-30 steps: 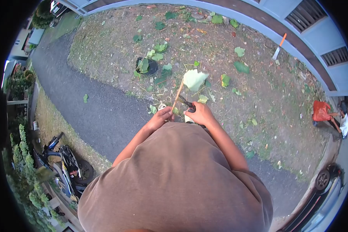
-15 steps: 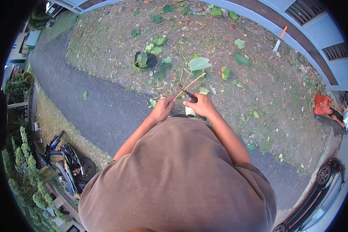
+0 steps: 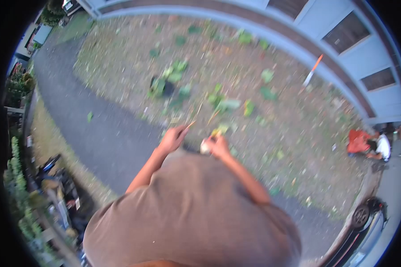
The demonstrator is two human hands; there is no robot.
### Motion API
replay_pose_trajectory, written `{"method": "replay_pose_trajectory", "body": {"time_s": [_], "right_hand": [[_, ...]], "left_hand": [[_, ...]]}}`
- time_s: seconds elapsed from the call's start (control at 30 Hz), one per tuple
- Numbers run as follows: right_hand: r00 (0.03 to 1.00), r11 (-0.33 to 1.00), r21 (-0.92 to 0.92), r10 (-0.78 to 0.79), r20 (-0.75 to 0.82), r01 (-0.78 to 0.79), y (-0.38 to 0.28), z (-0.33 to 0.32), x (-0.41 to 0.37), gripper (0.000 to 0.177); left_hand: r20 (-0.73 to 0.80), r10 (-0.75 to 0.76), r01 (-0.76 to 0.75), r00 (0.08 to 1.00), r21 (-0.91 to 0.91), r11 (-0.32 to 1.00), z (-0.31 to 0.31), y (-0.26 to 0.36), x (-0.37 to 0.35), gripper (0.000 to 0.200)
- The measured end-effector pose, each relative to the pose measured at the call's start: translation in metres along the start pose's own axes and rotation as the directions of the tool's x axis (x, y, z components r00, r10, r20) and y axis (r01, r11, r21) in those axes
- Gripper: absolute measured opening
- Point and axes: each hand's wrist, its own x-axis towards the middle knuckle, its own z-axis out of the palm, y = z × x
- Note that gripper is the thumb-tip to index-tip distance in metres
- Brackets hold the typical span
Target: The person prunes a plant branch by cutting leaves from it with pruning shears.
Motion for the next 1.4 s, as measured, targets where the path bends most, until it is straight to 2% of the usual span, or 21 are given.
{"method": "replay_pose_trajectory", "body": {"time_s": [0.07, 0.13, 0.17, 0.2, 0.23, 0.3, 0.33, 0.37, 0.4, 0.5, 0.57, 0.63, 0.83, 0.9, 0.97, 1.03, 1.07, 1.17, 1.3, 1.37, 1.4], "right_hand": [[0.972, 0.995, -0.002, -0.098, -0.213, 0.1, 0.07, 0.016, 0.058, 0.04], [0.965, 0.967, 0.129, -0.194, -0.174, 0.218, 0.067, 0.003, 0.063, 0.044], [0.981, 0.973, 0.166, -0.138, -0.136, 0.16, 0.056, -0.004, 0.059, 0.046], [0.965, 0.942, 0.229, -0.216, -0.147, 0.246, 0.053, -0.007, 0.059, 0.046], [0.973, 0.975, 0.095, -0.19, -0.128, 0.203, 0.035, -0.014, 0.045, 0.031], [0.956, 0.959, -0.171, -0.251, -0.15, 0.225, 0.017, -0.022, 0.037, 0.04], [0.948, 0.958, -0.163, -0.264, -0.178, 0.236, 0.009, -0.023, 0.037, 0.04], [0.961, 0.95, -0.208, -0.257, -0.102, 0.232, 0.003, -0.024, 0.036, 0.045], [0.97, 0.94, -0.254, -0.24, -0.02, 0.228, -0.002, -0.022, 0.035, 0.051], [0.938, 0.919, -0.192, -0.333, 0.092, 0.345, -0.003, -0.01, 0.047, 0.057], [0.938, 0.907, -0.237, -0.34, 0.076, 0.348, -0.022, -0.003, 0.037, 0.06], [0.957, 0.931, -0.239, -0.288, -0.016, 0.276, -0.031, 0.009, 0.036, 0.056], [0.932, 0.847, -0.395, -0.349, 0.094, 0.357, -0.075, 0.031, 0.033, 0.063], [0.935, 0.798, -0.489, -0.316, 0.158, 0.352, -0.087, 0.044, 0.04, 0.062], [0.933, 0.824, -0.444, -0.349, 0.091, 0.352, -0.085, 0.059, 0.059, 0.062], [0.969, 0.943, -0.245, -0.244, -0.047, 0.226, -0.091, 0.07, 0.07, 0.062], [0.956, 0.943, -0.2, -0.284, -0.074, 0.265, -0.095, 0.074, 0.071, 0.059], [0.956, 0.948, -0.183, -0.28, -0.09, 0.26, -0.109, 0.084, 0.075, 0.057], [0.948, 0.942, -0.222, -0.286, -0.139, 0.252, -0.115, 0.1, 0.088, 0.059], [0.956, 0.946, -0.239, -0.258, -0.138, 0.221, -0.125, 0.107, 0.085, 0.06], [0.963, 0.96, -0.22, -0.214, -0.166, 0.175, -0.124, 0.113, 0.088, 0.06]], "left_hand": [[-0.185, 0.028, -0.041, 0.982, -0.063, 0.997, 0.0, -0.034, 0.004, 0.03], [-0.131, -0.134, 0.108, 0.982, -0.186, 0.977, -0.004, -0.07, 0.016, 0.03], [-0.146, -0.194, 0.136, 0.97, -0.336, 0.932, -0.001, -0.084, 0.023, 0.029], [-0.147, -0.226, 0.135, 0.963, -0.464, 0.876, -0.01, -0.067, 0.026, 0.03], [-0.06, -0.296, 0.181, 0.953, -0.67, 0.72, -0.005, -0.073, 0.032, 0.034], [0.065, -0.249, 0.23, 0.966, -0.651, 0.724, -0.018, -0.055, 0.038, 0.035], [0.097, -0.219, 0.232, 0.971, -0.615, 0.753, -0.02, -0.047, 0.043, 0.037], [0.129, -0.194, 0.232, 0.973, -0.578, 0.783, -0.02, -0.041, 0.048, 0.039], [0.085, -0.094, 0.126, 0.992, -0.555, 0.822, -0.006, -0.055, 0.056, 0.036], [0.025, -0.029, 0.039, 0.999, -0.561, 0.827, 0.024, -0.062, 0.067, 0.038], [0.232, -0.093, 0.229, 0.968, -0.675, 0.701, 0.016, -0.047, 0.063, 0.039], [0.273, -0.054, 0.224, 0.96, -0.642, 0.733, 0.008, -0.064, 0.072, 0.042], [0.404, -0.009, 0.283, 0.915, -0.623, 0.73, -0.016, -0.101, 0.078, 0.043], [0.409, -0.015, 0.257, 0.913, -0.544, 0.799, -0.019, -0.115, 0.09, 0.045], [0.379, -0.04, 0.256, 0.924, -0.54, 0.802, -0.04, -0.113, 0.094, 0.046], [0.364, -0.056, 0.206, 0.93, -0.388, 0.899, -0.072, -0.102, 0.098, 0.035], [0.364, -0.061, 0.211, 0.929, -0.387, 0.898, -0.08, -0.107, 0.103, 0.035], [0.449, 0.042, 0.205, 0.892, -0.487, 0.849, -0.098, -0.119, 0.109, 0.025], [0.368, -0.012, 0.208, 0.93, -0.498, 0.842, -0.102, -0.13, 0.119, 0.024], [0.202, -0.006, 0.113, 0.979, -0.522, 0.845, -0.113, -0.122, 0.121, 0.024], [0.247, -0.074, 0.21, 0.966, -0.586, 0.783, -0.125, -0.114, 0.119, 0.022]]}}
